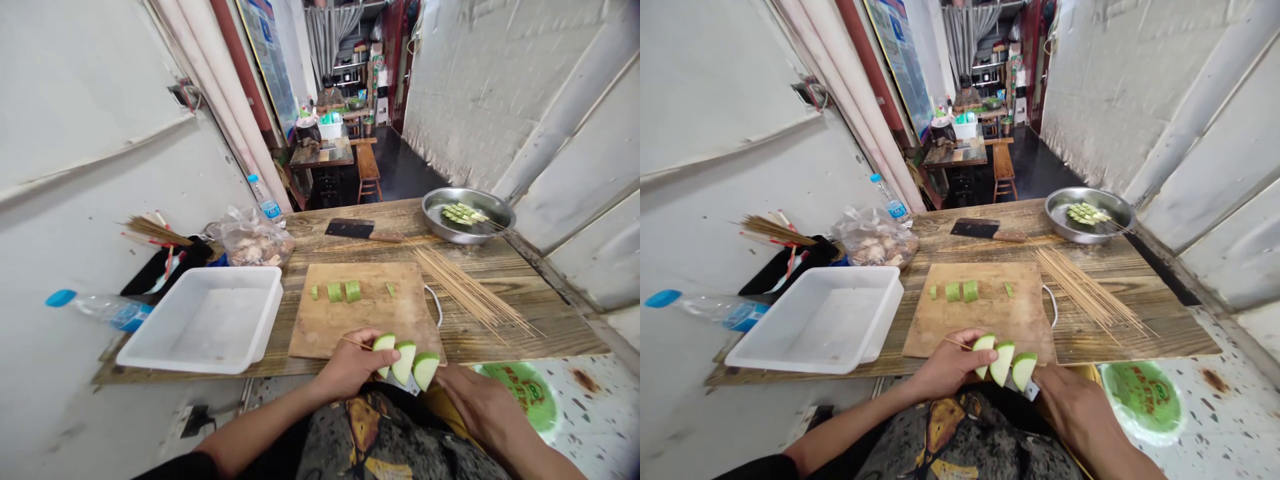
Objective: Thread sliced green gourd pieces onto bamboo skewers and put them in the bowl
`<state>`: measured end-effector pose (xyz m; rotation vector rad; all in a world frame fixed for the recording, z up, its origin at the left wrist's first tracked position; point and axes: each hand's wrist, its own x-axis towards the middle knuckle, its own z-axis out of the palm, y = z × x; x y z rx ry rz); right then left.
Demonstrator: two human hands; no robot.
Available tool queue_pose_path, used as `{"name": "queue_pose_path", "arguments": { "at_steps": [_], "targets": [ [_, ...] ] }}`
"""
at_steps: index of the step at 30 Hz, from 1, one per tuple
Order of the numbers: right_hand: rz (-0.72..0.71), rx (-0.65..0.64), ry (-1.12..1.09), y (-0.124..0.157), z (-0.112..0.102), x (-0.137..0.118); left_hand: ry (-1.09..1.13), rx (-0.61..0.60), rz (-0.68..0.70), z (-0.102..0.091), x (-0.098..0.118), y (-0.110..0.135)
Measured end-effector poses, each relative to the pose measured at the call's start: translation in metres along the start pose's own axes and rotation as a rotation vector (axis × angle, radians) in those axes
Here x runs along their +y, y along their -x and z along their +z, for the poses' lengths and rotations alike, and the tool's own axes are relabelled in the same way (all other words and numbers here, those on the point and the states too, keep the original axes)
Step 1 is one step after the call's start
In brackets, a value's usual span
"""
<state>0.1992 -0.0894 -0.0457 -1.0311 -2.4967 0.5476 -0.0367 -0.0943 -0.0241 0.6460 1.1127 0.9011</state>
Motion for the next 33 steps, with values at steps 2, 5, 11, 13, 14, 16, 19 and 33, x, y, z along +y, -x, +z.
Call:
{"name": "queue_pose_path", "arguments": {
  "at_steps": [2,5,11,13,14,16,19,33],
  "targets": [
    [-0.056,0.079,-0.051,0.004,0.001,-0.006,-0.003,0.007,0.014,-0.002,-0.001,0.002],
    [-0.091,0.073,-0.155,0.008,-0.005,-0.013,-0.045,-0.019,-0.013,0.0,0.001,0.008],
    [0.066,-0.191,-0.335,0.007,-0.034,-0.02,-0.06,-0.107,-0.044,0.007,0.001,0.017],
    [0.089,-0.243,-0.382,0.005,-0.042,-0.02,-0.049,-0.127,-0.047,0.008,-0.003,0.016],
    [0.093,-0.262,-0.399,0.004,-0.045,-0.019,-0.047,-0.132,-0.05,0.008,-0.004,0.016],
    [0.09,-0.284,-0.426,0.003,-0.049,-0.019,-0.049,-0.134,-0.059,0.008,-0.006,0.015],
    [0.081,-0.311,-0.456,0.001,-0.051,-0.019,-0.064,-0.124,-0.066,0.008,-0.005,0.016],
    [0.069,-0.353,-0.45,0.008,-0.051,-0.008,-0.117,-0.063,-0.037,0.014,0.006,0.022]
  ]
}}
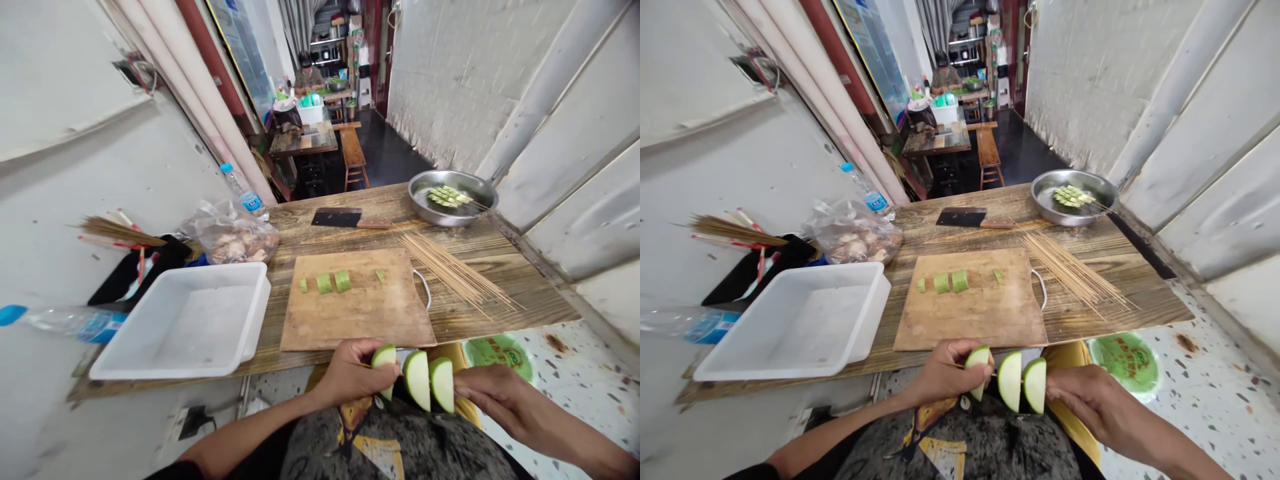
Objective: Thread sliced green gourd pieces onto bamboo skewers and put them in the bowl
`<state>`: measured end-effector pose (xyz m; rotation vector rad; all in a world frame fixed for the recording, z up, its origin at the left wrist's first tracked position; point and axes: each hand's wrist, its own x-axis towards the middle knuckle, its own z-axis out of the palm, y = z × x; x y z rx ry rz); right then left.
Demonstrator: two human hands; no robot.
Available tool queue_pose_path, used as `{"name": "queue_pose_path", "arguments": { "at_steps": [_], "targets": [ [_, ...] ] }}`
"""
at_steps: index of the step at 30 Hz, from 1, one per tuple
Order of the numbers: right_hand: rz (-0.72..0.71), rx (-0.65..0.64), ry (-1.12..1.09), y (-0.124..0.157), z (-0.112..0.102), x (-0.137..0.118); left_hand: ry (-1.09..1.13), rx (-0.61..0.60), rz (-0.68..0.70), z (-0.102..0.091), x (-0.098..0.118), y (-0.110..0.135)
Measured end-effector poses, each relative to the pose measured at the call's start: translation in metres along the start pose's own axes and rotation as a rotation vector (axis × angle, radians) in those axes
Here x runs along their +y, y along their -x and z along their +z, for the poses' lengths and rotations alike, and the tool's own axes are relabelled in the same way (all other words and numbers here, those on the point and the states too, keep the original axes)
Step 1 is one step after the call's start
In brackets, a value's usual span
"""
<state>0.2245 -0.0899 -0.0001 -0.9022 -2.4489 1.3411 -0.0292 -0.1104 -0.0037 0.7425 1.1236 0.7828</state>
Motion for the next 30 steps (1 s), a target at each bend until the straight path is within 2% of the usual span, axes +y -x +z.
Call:
{"name": "queue_pose_path", "arguments": {
  "at_steps": [4,8,10,12,15,18,24,27,30],
  "targets": [
    [-0.028,0.062,0.016,0.0,-0.005,-0.004,0.159,0.034,0.036,-0.005,-0.005,-0.008],
    [-0.07,0.236,0.131,-0.004,-0.002,-0.006,0.348,-0.152,-0.038,-0.006,-0.012,-0.017],
    [-0.09,0.29,0.161,-0.008,0.004,-0.005,0.372,-0.204,-0.061,-0.002,-0.013,-0.018],
    [-0.12,0.306,0.18,-0.014,0.011,-0.004,0.376,-0.201,-0.05,0.004,-0.013,-0.019],
    [-0.206,0.369,0.264,-0.022,0.021,0.001,0.396,-0.133,-0.037,0.011,-0.011,-0.019],
    [-0.26,0.43,0.338,-0.027,0.031,0.007,0.404,-0.081,-0.085,0.012,-0.009,-0.02],
    [-0.292,0.529,0.334,-0.029,0.042,0.014,0.418,-0.173,-0.187,0.007,-0.011,-0.023],
    [-0.233,0.497,0.316,-0.028,0.042,0.014,0.428,-0.179,-0.134,0.009,-0.013,-0.024],
    [-0.265,0.503,0.39,-0.027,0.043,0.015,0.41,-0.133,-0.061,0.011,-0.013,-0.024]
  ]
}}
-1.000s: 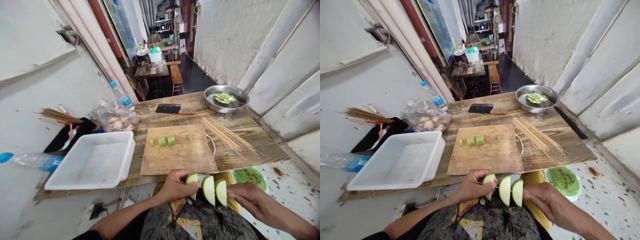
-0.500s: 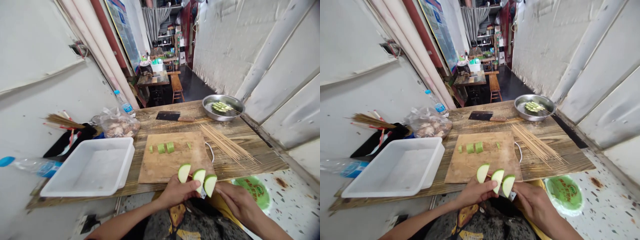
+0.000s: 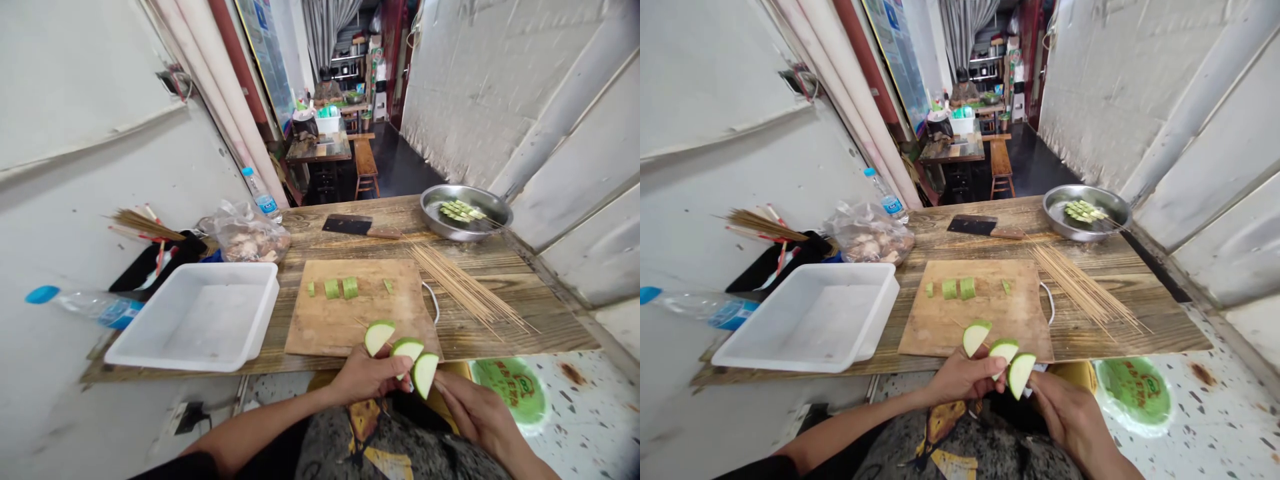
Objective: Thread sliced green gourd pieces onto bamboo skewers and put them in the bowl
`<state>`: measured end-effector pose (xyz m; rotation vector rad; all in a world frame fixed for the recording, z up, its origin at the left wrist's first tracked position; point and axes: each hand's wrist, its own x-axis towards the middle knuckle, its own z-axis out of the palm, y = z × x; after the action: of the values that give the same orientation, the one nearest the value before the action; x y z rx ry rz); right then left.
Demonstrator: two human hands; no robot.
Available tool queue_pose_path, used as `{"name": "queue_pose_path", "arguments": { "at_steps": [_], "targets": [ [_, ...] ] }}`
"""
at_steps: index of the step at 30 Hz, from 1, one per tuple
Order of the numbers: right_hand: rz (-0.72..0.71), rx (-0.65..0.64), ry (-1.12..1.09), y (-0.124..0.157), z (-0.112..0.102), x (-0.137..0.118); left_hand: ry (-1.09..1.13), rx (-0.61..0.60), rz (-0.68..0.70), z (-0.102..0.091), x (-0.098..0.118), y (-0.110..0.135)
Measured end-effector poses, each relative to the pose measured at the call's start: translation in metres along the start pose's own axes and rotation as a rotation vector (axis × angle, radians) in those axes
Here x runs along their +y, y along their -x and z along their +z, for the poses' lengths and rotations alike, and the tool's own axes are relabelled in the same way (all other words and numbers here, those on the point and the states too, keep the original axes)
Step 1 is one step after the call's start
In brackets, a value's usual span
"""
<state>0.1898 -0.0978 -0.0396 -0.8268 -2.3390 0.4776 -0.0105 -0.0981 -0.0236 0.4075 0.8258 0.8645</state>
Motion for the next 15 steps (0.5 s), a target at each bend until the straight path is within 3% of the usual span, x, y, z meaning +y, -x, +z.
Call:
{"name": "queue_pose_path", "arguments": {
  "at_steps": [8,13,15],
  "targets": [
    [0.011,-0.002,0.042,0.001,0.009,-0.003,-0.242,0.042,-0.01,-0.012,-0.005,-0.003],
    [-0.02,0.027,0.04,0.006,0.011,-0.006,-0.101,0.051,-0.014,-0.009,-0.002,0.0],
    [0.049,0.051,0.018,0.012,0.014,-0.008,-0.04,0.084,0.0,-0.007,0.0,0.002]
  ]
}}
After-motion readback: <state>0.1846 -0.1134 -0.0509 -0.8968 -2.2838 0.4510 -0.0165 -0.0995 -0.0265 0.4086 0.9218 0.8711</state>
